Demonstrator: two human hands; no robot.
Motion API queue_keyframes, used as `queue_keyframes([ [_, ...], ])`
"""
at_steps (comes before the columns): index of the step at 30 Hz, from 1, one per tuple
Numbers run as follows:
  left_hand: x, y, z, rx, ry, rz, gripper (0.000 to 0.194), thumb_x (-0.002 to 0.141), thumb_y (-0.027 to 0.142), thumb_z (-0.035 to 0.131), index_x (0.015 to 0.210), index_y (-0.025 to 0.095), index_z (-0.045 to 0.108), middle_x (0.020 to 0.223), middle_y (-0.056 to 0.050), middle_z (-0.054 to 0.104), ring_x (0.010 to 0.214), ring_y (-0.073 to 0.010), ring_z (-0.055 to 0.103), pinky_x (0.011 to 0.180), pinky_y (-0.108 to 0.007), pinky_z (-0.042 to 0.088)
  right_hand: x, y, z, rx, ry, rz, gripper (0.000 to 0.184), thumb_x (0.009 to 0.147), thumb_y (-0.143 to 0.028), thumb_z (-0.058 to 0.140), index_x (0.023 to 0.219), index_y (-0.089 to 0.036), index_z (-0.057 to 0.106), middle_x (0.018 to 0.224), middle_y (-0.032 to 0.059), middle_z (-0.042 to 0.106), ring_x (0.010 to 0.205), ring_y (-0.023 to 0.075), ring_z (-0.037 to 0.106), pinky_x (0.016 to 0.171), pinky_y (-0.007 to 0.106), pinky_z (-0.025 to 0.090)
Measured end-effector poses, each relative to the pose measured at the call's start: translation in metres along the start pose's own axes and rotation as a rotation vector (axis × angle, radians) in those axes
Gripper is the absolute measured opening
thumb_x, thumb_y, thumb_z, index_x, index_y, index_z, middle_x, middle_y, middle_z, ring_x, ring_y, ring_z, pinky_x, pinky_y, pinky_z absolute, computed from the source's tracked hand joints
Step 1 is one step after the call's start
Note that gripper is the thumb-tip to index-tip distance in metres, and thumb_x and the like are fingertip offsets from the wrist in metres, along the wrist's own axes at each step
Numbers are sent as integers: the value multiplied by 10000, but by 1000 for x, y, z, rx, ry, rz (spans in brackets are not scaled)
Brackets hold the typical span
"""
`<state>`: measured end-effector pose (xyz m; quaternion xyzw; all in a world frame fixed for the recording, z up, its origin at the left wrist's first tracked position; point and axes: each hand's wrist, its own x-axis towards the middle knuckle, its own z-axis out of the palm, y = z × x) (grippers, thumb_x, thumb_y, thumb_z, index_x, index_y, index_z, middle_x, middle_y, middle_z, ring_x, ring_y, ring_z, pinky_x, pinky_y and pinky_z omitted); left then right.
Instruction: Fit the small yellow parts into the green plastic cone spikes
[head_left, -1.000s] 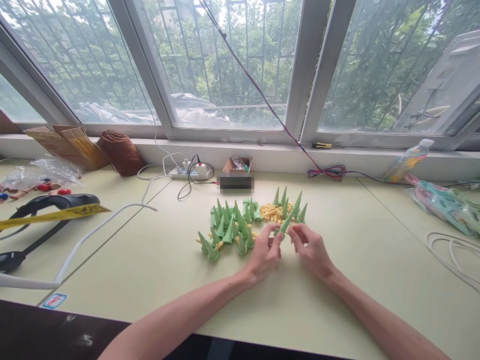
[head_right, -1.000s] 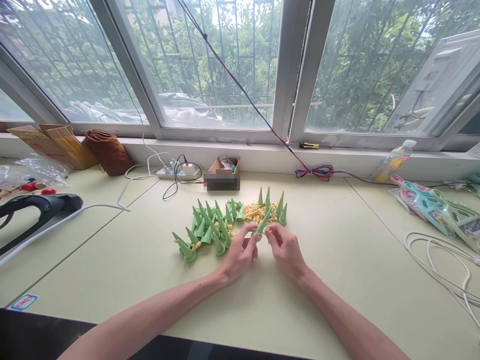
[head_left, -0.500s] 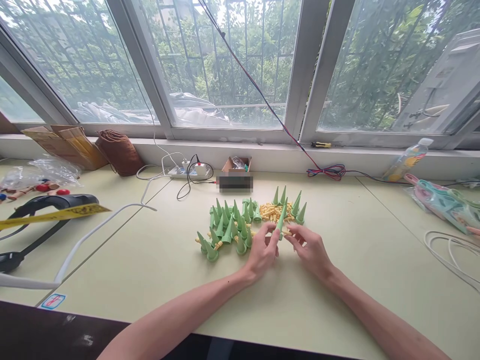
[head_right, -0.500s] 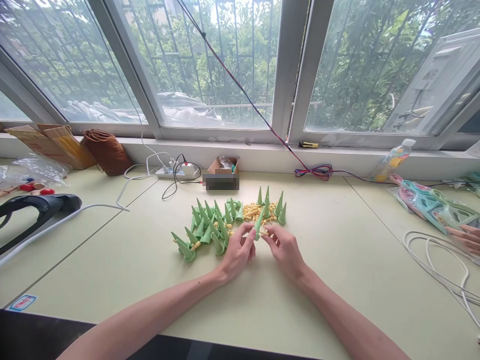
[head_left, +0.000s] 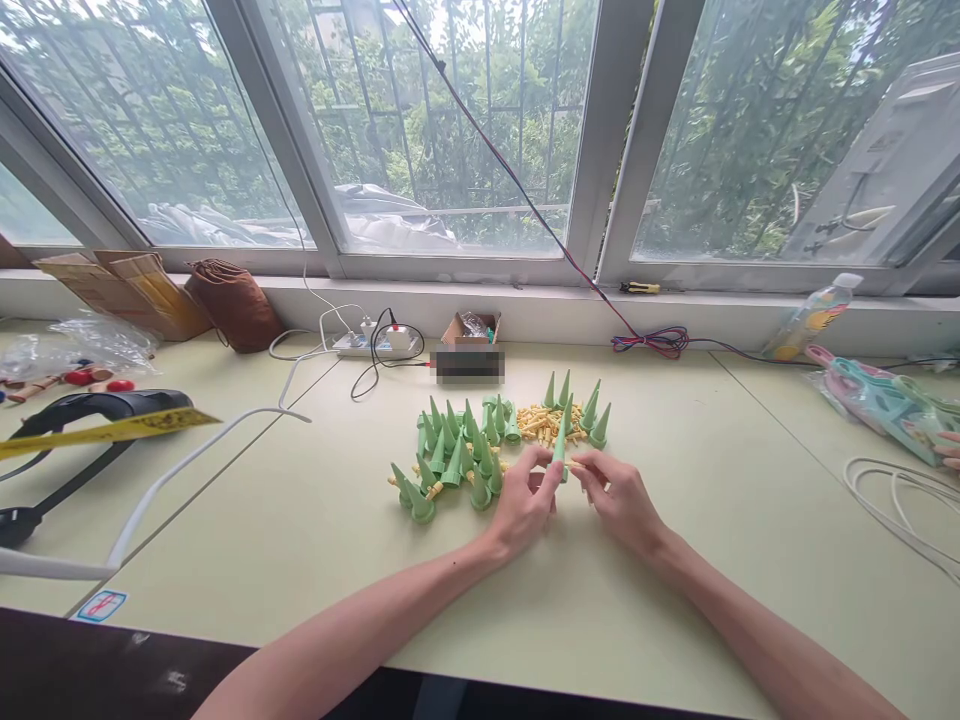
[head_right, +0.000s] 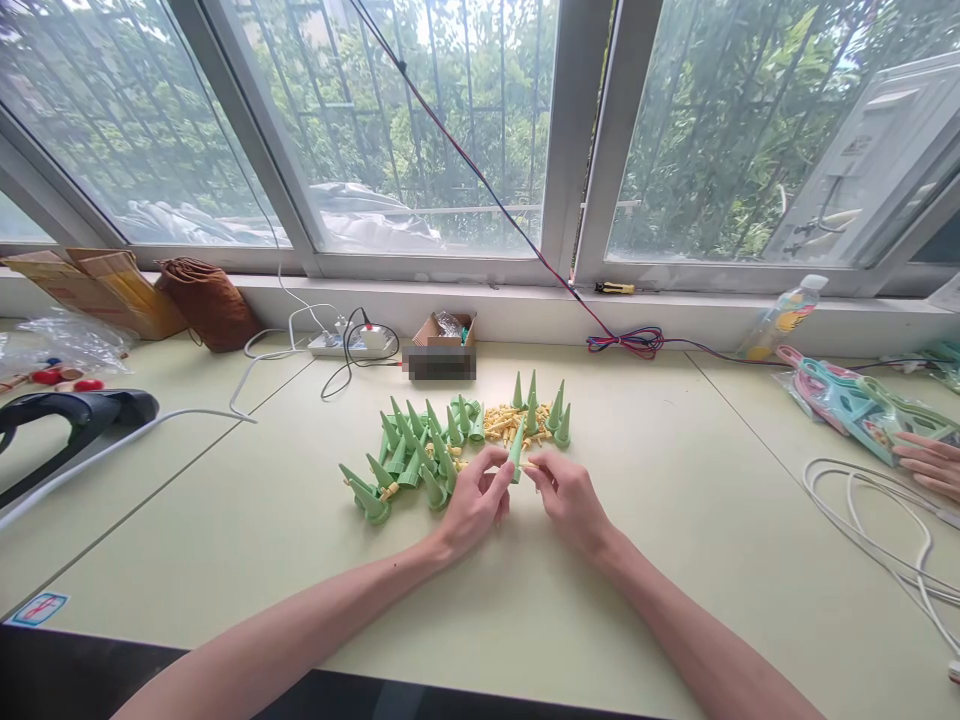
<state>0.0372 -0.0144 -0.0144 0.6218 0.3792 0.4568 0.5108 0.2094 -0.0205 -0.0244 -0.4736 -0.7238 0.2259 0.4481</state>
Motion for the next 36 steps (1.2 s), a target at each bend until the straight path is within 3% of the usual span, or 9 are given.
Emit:
queue_keyframes([
  [6, 1, -4, 0, -26, -24, -53, 410, 912, 479, 584, 1171, 162, 560, 654, 36, 528, 428, -90, 525, 376, -204, 442, 1, 2, 0, -15, -26, -14, 345, 1022, -361, 405, 735, -206, 517, 567, -32, 472, 484, 126, 435, 504, 257, 375],
  [17, 1, 0, 2, -16, 9, -82, 391, 920, 505, 560, 1101, 159, 554, 594, 58, 498, 385, -73, 454, 368, -194, 375, 2, -5, 3, 72, -24, 80, 351, 1013, -401, 431, 747, -199, 535, 580, -24, 501, 481, 121, 453, 500, 261, 403],
  [24, 2, 1, 1, -38, 86, -68, 400, 940, 547, 507, 1008, 160, 582, 533, 70, 454, 381, -76, 422, 383, -194, 326, 1, -9, 4, 79, -8, 30, 235, 939, -389, 595, 1047, -181, 609, 825, 45, 660, 578, 144, 584, 511, 272, 486],
  [28, 1, 2, 1, -40, 88, -62, 408, 948, 549, 491, 1009, 160, 601, 510, 72, 439, 382, -80, 409, 394, -196, 319, 0, -10, 5, 67, -13, -7, 229, 936, -385, 603, 1043, -183, 614, 896, 67, 683, 591, 147, 610, 509, 281, 514],
  [36, 2, 2, 1, -55, 95, -56, 369, 928, 539, 529, 967, 175, 582, 526, 69, 462, 388, -80, 432, 389, -190, 325, -1, -11, 6, 29, 62, -8, 233, 947, -402, 594, 1028, -185, 616, 850, 65, 684, 585, 152, 603, 502, 284, 514],
])
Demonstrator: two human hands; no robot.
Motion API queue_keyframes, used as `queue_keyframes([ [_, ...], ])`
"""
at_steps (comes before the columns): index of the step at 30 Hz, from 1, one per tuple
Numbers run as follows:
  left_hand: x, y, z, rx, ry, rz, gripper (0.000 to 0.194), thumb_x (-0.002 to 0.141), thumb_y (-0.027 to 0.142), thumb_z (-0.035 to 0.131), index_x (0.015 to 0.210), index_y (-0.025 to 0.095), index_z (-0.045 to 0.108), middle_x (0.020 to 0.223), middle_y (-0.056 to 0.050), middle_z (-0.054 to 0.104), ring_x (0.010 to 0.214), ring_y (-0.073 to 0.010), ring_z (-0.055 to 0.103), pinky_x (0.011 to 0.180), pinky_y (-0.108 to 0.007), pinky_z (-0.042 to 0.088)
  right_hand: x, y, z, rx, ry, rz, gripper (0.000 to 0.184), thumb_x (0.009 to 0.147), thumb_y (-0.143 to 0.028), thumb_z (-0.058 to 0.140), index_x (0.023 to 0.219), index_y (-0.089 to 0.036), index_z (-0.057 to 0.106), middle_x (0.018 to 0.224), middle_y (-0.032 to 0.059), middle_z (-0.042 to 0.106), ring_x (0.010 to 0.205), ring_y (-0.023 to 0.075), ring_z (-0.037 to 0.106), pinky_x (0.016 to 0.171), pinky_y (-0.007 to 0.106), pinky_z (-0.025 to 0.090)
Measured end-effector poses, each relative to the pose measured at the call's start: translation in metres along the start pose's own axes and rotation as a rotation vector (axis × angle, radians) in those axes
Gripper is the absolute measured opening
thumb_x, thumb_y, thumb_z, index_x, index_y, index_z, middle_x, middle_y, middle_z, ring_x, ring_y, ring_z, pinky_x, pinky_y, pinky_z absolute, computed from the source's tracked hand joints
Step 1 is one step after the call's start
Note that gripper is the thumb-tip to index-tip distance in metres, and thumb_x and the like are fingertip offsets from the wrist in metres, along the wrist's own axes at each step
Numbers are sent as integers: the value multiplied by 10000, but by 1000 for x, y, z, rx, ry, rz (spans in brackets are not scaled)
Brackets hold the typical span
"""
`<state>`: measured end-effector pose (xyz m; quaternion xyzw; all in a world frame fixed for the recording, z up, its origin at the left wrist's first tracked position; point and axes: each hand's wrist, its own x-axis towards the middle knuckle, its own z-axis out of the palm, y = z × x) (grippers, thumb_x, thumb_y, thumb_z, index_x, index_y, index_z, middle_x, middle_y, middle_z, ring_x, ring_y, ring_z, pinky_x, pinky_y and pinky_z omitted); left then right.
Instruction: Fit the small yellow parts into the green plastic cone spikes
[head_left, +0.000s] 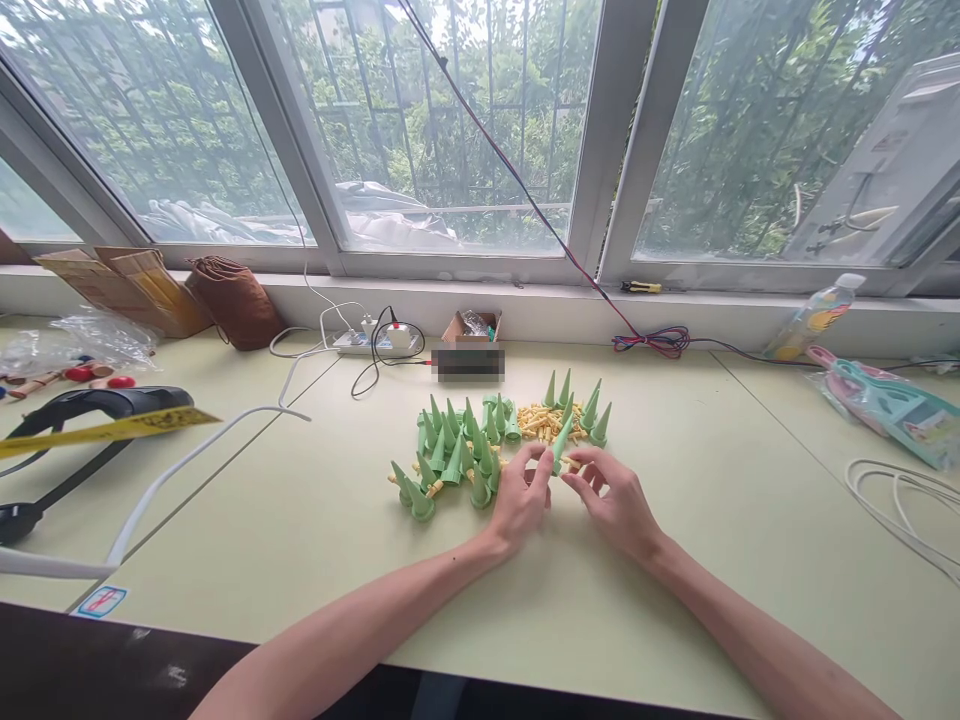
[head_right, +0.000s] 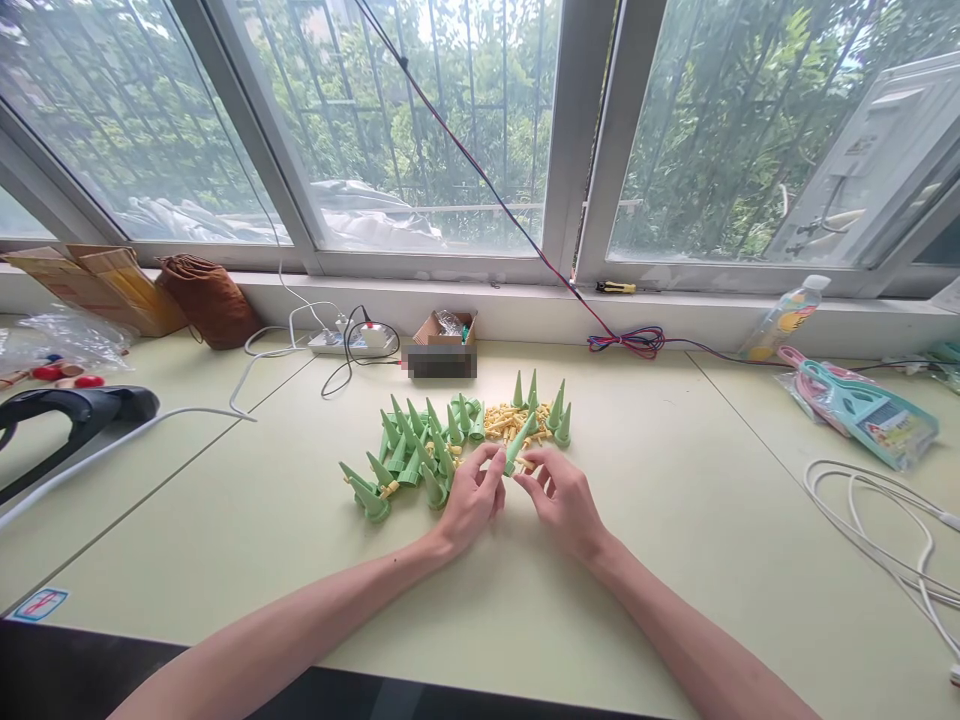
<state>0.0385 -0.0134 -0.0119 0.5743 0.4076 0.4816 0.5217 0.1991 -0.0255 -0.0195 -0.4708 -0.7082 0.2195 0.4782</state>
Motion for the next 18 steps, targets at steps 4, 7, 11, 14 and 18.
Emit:
queue_keyframes([
  [4, 1, -2, 0, -4, -6, -3, 346, 923, 516, 557, 983, 176, 560, 553, 70, 476, 394, -75, 443, 388, -185, 336, 0, 0, -1, -8, 14, 5, 248, 953, -432, 578, 1000, -192, 621, 809, 54, 683, 560, 149, 596, 493, 280, 506],
  [7, 1, -3, 0, -2, -14, -4, 343, 922, 507, 567, 993, 172, 550, 577, 68, 487, 396, -70, 443, 387, -186, 340, 0, 0, -2, -7, 19, 1, 260, 953, -441, 571, 973, -190, 635, 807, 52, 686, 541, 142, 588, 479, 271, 489],
  [11, 1, -4, -1, -11, -32, -3, 347, 918, 507, 573, 989, 169, 541, 610, 62, 496, 399, -65, 441, 387, -190, 346, 0, 3, -2, 10, 14, 0, 257, 953, -433, 573, 938, -187, 648, 799, 49, 688, 538, 139, 576, 487, 268, 474],
  [14, 1, -4, -1, -12, -38, -5, 347, 910, 505, 584, 982, 168, 539, 695, 38, 538, 418, -54, 449, 394, -191, 353, 0, 3, -3, 24, 0, 19, 282, 953, -447, 568, 888, -186, 651, 748, 37, 669, 527, 138, 556, 500, 272, 468],
  [18, -1, -6, -1, -7, -97, 14, 341, 904, 491, 595, 1015, 172, 542, 771, 14, 567, 460, -58, 468, 417, -197, 365, 0, 2, -5, 122, -7, 111, 371, 961, -490, 534, 756, -189, 604, 623, 6, 592, 481, 131, 525, 477, 266, 451],
])
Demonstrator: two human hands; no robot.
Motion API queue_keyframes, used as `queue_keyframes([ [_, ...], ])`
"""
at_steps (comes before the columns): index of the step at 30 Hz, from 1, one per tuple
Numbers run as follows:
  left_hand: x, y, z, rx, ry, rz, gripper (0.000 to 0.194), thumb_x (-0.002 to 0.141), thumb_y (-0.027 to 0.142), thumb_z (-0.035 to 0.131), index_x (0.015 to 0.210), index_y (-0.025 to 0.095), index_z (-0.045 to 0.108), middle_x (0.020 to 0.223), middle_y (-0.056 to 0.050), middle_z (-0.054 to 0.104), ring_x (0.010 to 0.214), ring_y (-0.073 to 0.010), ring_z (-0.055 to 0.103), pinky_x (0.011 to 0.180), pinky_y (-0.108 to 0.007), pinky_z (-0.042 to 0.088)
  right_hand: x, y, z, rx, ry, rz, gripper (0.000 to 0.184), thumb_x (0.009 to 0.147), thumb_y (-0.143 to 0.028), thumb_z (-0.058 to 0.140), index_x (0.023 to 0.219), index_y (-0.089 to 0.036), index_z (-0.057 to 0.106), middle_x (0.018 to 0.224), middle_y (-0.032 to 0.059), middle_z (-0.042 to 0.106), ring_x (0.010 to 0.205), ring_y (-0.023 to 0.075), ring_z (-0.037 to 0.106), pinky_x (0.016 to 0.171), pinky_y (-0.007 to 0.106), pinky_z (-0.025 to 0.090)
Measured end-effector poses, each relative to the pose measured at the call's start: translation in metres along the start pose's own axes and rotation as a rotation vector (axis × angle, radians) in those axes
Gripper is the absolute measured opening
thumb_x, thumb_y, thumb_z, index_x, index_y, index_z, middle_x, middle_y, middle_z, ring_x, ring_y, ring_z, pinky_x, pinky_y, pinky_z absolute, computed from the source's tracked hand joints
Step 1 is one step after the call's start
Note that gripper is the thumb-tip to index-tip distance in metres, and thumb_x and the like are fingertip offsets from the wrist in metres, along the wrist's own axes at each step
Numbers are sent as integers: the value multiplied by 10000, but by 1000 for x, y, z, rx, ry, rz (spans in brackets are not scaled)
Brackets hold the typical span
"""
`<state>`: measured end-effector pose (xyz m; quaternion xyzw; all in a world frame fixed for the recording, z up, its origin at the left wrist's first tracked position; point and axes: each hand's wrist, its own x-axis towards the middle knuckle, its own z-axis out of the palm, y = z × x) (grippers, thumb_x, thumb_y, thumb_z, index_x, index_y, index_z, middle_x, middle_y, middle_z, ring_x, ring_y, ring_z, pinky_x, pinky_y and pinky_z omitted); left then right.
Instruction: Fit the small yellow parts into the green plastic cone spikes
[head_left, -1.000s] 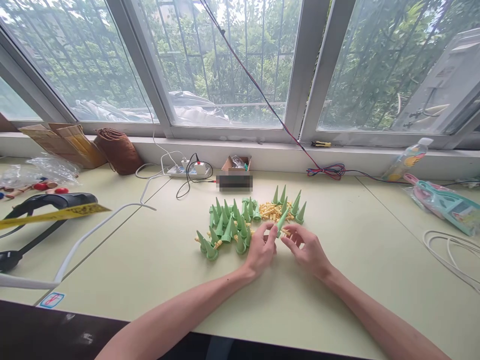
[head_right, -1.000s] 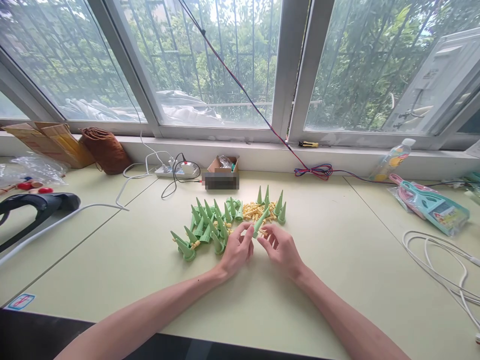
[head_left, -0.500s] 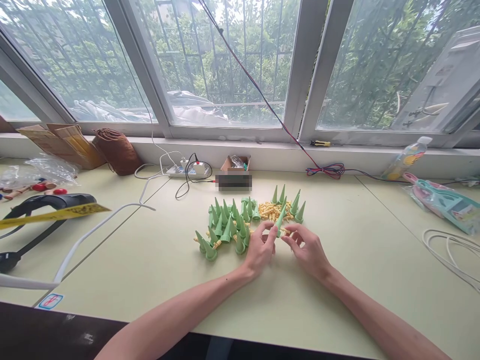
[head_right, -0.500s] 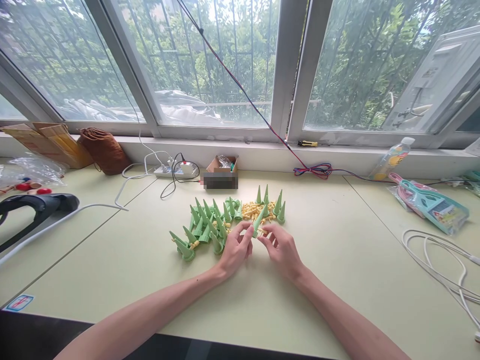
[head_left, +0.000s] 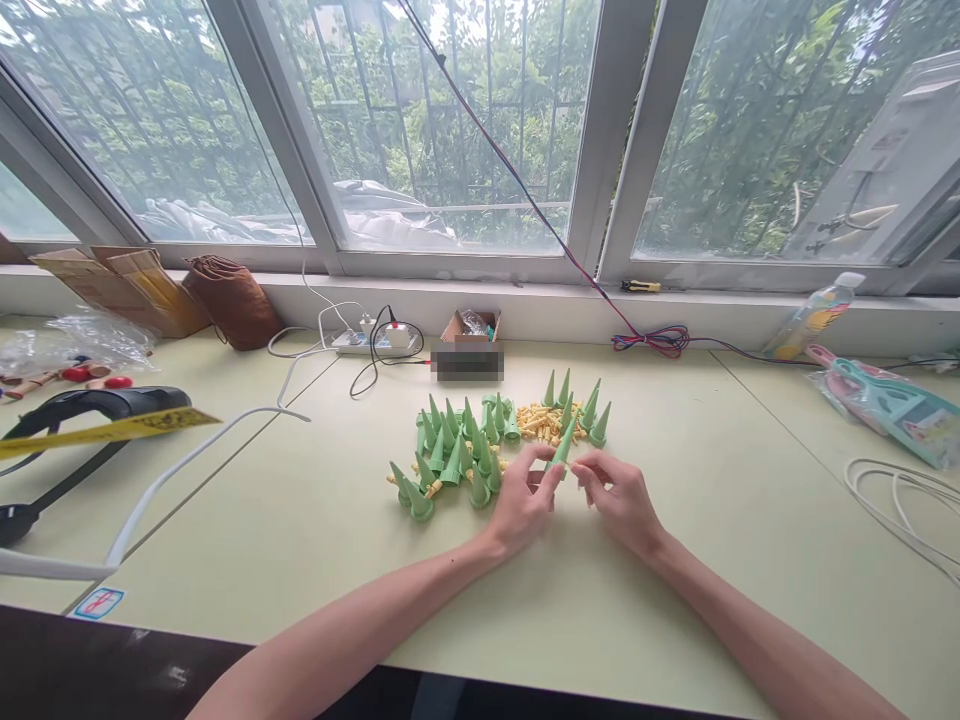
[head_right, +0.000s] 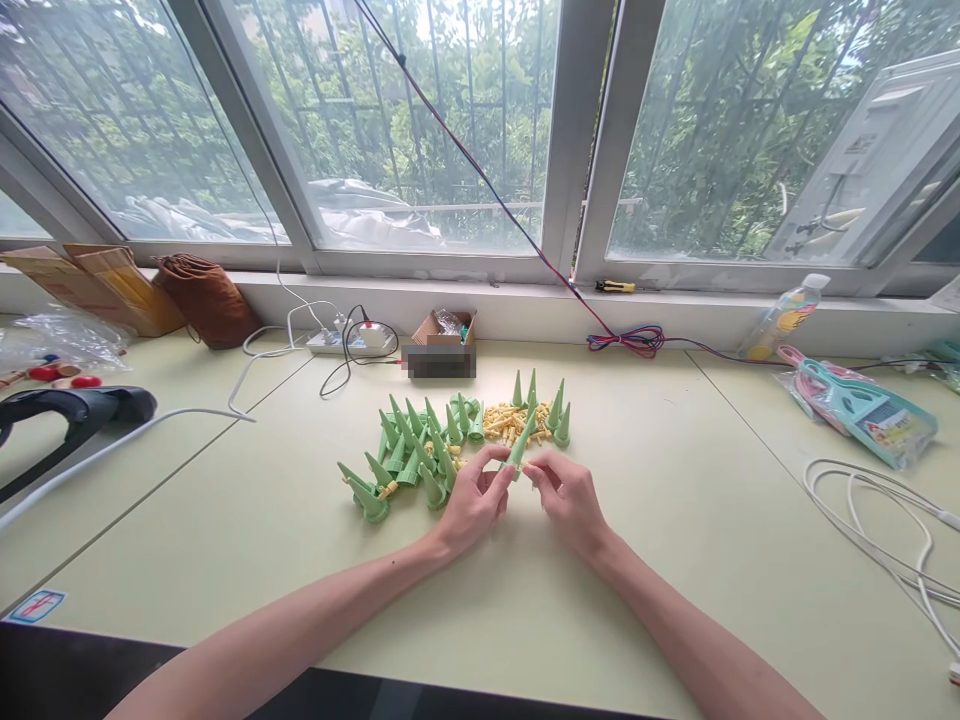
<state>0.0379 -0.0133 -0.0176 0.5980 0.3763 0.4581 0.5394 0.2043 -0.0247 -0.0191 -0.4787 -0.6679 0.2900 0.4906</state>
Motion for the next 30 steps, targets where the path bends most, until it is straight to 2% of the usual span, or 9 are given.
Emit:
queue_keyframes([
  [5, -2, 0, 2, 96, -43, 29, 320, 899, 434, 620, 1075, 176, 552, 737, 10, 581, 506, -81, 474, 470, -215, 401, 1, 2, -2, 89, -2, 112, 469, 975, -523, 489, 626, -211, 471, 464, -34, 478, 409, 122, 466, 438, 258, 392],
  [10, -3, 3, 3, 122, -32, 40, 311, 907, 440, 609, 1068, 179, 558, 793, -10, 607, 495, -74, 450, 467, -219, 377, 1, 5, 0, 73, 7, 104, 471, 972, -537, 482, 627, -217, 453, 448, -45, 447, 396, 122, 441, 431, 259, 384],
  [14, -4, 5, 4, 148, -13, 60, 313, 922, 442, 586, 1090, 179, 561, 961, -51, 628, 543, -73, 493, 488, -217, 377, 1, 0, 1, -2, 27, 48, 439, 978, -517, 478, 672, -204, 508, 532, -27, 488, 451, 123, 463, 454, 255, 400],
  [18, -3, 6, 5, 191, -13, 63, 322, 932, 429, 571, 1134, 179, 575, 1111, -86, 603, 609, -87, 550, 543, -238, 427, 2, -4, 1, -19, 31, 40, 343, 973, -488, 504, 828, -190, 595, 626, -9, 553, 494, 131, 508, 489, 262, 445],
  [24, -1, 5, 4, 144, 21, 23, 375, 938, 487, 540, 1129, 168, 579, 996, -67, 606, 564, -83, 491, 471, -219, 371, 2, -3, 0, -37, 44, 29, 284, 943, -462, 572, 1039, -194, 584, 775, 29, 633, 535, 144, 576, 472, 269, 474],
  [30, 1, 5, 2, 112, 42, 3, 404, 941, 523, 513, 1124, 167, 571, 943, -46, 590, 541, -77, 498, 446, -205, 357, 2, 1, 1, -48, 9, -23, 287, 958, -441, 552, 1078, -187, 612, 901, 79, 684, 566, 155, 599, 522, 312, 538],
])
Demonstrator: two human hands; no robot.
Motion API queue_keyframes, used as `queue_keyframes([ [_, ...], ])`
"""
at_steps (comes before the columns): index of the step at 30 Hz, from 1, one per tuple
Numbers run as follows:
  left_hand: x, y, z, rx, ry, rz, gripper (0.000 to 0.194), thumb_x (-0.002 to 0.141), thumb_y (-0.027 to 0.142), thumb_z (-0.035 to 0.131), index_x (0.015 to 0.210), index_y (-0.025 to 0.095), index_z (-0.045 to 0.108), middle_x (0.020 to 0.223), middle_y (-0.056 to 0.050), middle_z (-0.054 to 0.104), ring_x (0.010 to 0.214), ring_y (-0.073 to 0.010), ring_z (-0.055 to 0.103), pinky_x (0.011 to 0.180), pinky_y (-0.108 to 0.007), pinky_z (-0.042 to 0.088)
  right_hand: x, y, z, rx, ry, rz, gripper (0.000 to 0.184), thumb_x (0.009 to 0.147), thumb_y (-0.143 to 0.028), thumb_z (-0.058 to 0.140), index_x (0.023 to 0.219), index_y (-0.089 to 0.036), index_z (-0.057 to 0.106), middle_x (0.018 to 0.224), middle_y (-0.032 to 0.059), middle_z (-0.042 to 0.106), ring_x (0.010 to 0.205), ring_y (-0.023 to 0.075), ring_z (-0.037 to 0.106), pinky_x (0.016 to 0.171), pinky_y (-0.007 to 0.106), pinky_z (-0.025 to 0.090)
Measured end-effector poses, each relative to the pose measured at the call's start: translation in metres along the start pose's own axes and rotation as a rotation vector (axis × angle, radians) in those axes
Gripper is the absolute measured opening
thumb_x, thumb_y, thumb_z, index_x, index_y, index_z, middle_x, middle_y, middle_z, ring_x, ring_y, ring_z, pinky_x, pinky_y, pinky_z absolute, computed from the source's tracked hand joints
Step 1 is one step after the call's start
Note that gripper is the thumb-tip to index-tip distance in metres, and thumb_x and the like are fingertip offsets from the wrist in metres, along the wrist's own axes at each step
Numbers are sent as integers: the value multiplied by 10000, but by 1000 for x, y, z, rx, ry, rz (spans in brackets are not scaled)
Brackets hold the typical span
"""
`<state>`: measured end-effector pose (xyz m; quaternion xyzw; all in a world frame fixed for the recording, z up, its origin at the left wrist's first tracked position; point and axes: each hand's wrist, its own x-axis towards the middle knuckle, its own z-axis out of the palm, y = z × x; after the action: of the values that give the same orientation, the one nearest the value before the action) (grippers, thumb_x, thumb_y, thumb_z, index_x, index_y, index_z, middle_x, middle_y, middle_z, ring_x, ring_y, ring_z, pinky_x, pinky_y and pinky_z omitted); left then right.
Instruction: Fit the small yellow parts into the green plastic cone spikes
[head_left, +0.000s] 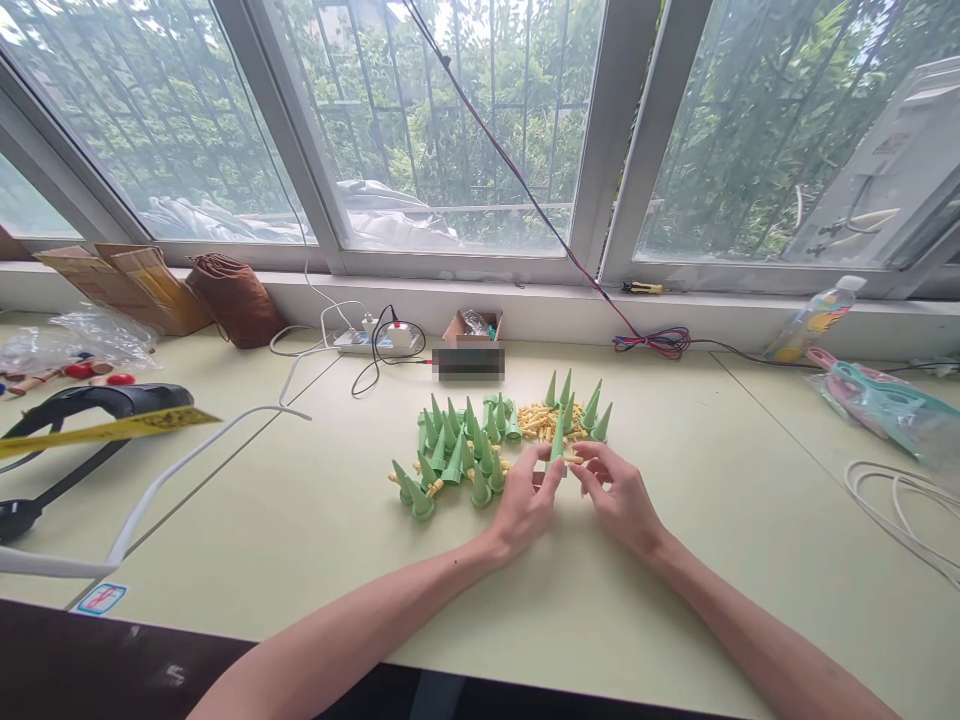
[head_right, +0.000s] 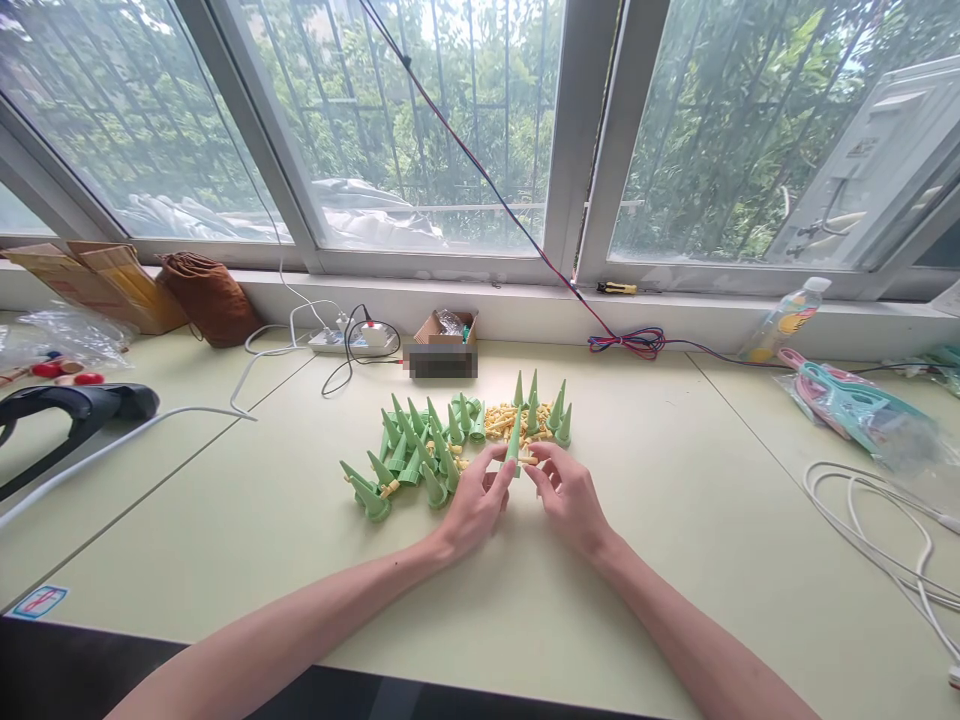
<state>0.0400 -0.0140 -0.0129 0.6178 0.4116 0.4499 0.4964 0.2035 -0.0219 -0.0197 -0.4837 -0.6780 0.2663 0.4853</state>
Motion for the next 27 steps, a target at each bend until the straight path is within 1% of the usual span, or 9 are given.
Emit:
queue_keyframes([
  [2, 0, 0, 0, -4, -5, -4, 400, 939, 527, 514, 1098, 165, 569, 872, -23, 575, 502, -67, 468, 433, -205, 339, 0, 1, -1, -1, 4, -9, 271, 963, -427, 548, 1063, -187, 624, 897, 76, 691, 561, 151, 596, 525, 311, 538],
  [5, 0, 2, 0, -25, -26, -20, 389, 939, 537, 510, 1026, 162, 558, 744, 17, 528, 457, -59, 426, 414, -200, 307, 0, 3, -2, 23, -17, -19, 252, 975, -409, 531, 1043, -187, 629, 831, 55, 683, 541, 145, 583, 532, 307, 535],
  [8, 0, 3, 0, -49, -39, -27, 379, 940, 542, 507, 960, 164, 538, 689, 35, 499, 437, -55, 412, 407, -196, 293, 0, 3, -2, 34, -33, -23, 261, 981, -418, 518, 1026, -187, 629, 753, 31, 648, 521, 144, 576, 518, 300, 524],
  [14, 0, 2, -1, -45, -46, -34, 376, 943, 548, 503, 894, 175, 510, 568, 71, 437, 399, -63, 403, 410, -195, 303, -2, 6, -1, -2, -60, -36, 275, 998, -424, 480, 962, -191, 621, 685, 3, 584, 500, 136, 544, 512, 285, 485],
  [18, 0, 1, -1, -40, -55, -33, 380, 949, 555, 489, 880, 182, 497, 536, 83, 406, 389, -67, 402, 404, -192, 302, -2, 7, -1, -62, -64, -76, 291, 1016, -395, 444, 891, -192, 611, 646, -4, 549, 509, 136, 515, 531, 279, 455],
  [23, 0, 1, -1, -36, -62, -39, 387, 946, 561, 488, 880, 180, 494, 534, 82, 414, 391, -71, 413, 405, -192, 310, -2, 8, -2, -115, -66, -111, 273, 1026, -351, 428, 865, -196, 585, 624, -14, 526, 521, 136, 488, 537, 267, 426],
  [27, -1, 3, -1, -37, -67, -37, 380, 950, 556, 480, 901, 180, 502, 532, 79, 420, 392, -76, 414, 399, -194, 303, -2, 12, -2, -228, -54, -206, 274, 1033, -313, 408, 833, -204, 559, 666, -3, 535, 550, 135, 465, 538, 258, 395],
])
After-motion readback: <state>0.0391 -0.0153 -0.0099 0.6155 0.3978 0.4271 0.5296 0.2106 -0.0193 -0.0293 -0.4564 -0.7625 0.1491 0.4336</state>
